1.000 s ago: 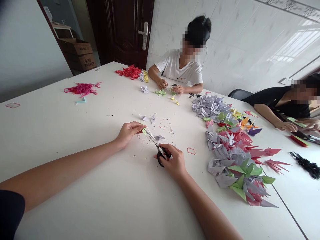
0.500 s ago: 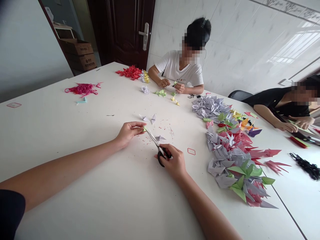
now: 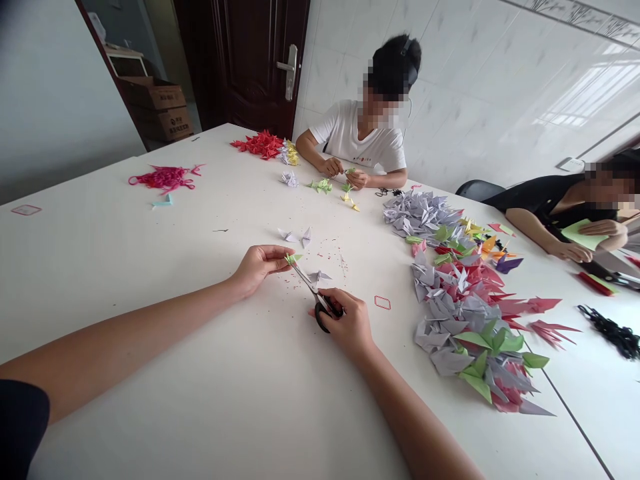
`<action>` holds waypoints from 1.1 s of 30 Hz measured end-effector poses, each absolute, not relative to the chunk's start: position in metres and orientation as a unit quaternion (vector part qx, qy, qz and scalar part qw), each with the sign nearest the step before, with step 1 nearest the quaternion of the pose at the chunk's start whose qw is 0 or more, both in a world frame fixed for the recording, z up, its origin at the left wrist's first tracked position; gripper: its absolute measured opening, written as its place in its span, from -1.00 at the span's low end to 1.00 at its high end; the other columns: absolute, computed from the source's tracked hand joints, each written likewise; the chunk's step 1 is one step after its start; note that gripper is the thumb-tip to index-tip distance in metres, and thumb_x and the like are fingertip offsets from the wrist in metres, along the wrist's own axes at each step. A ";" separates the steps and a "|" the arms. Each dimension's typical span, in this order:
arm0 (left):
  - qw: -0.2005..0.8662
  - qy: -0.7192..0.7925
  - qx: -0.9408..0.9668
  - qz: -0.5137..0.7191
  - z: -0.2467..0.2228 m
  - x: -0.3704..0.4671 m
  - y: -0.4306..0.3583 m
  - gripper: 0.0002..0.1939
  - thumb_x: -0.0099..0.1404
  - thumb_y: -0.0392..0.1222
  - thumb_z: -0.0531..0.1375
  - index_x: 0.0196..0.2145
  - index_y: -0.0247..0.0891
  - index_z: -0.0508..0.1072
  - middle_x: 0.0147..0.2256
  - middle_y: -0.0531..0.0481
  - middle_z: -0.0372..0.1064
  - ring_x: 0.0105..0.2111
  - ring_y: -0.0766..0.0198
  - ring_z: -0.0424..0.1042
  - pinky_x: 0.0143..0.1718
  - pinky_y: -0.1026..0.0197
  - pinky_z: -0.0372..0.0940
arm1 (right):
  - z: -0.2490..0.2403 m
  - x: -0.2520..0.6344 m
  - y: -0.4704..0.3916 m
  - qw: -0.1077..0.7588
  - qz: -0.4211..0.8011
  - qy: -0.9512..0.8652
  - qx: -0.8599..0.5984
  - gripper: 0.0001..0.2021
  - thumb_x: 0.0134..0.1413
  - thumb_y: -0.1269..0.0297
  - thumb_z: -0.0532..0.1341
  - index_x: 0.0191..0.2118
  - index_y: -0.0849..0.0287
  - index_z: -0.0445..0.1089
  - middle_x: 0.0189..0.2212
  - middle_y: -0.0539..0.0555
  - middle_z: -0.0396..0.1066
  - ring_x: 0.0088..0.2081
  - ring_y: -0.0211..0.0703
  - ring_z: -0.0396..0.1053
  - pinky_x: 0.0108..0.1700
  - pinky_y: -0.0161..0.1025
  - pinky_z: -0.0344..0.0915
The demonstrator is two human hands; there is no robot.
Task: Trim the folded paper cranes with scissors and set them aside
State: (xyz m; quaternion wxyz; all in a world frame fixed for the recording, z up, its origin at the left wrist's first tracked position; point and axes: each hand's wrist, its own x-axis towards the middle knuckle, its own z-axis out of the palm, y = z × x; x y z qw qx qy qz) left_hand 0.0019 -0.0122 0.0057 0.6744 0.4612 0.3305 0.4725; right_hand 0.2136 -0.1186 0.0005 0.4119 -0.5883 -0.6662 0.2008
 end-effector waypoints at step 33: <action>0.680 0.329 0.475 0.451 0.007 0.000 -0.012 -0.42 -0.08 -0.15 0.51 -0.08 -0.38 0.54 -0.34 -0.10 0.56 -0.34 0.22 0.54 -0.01 -0.03 0.42 | -0.002 0.215 -0.119 0.384 0.158 -0.691 -0.592 -0.76 -0.07 0.26 0.27 -0.22 0.15 0.53 -0.54 -0.05 0.31 -0.52 -0.27 0.12 -0.44 -0.31 0.16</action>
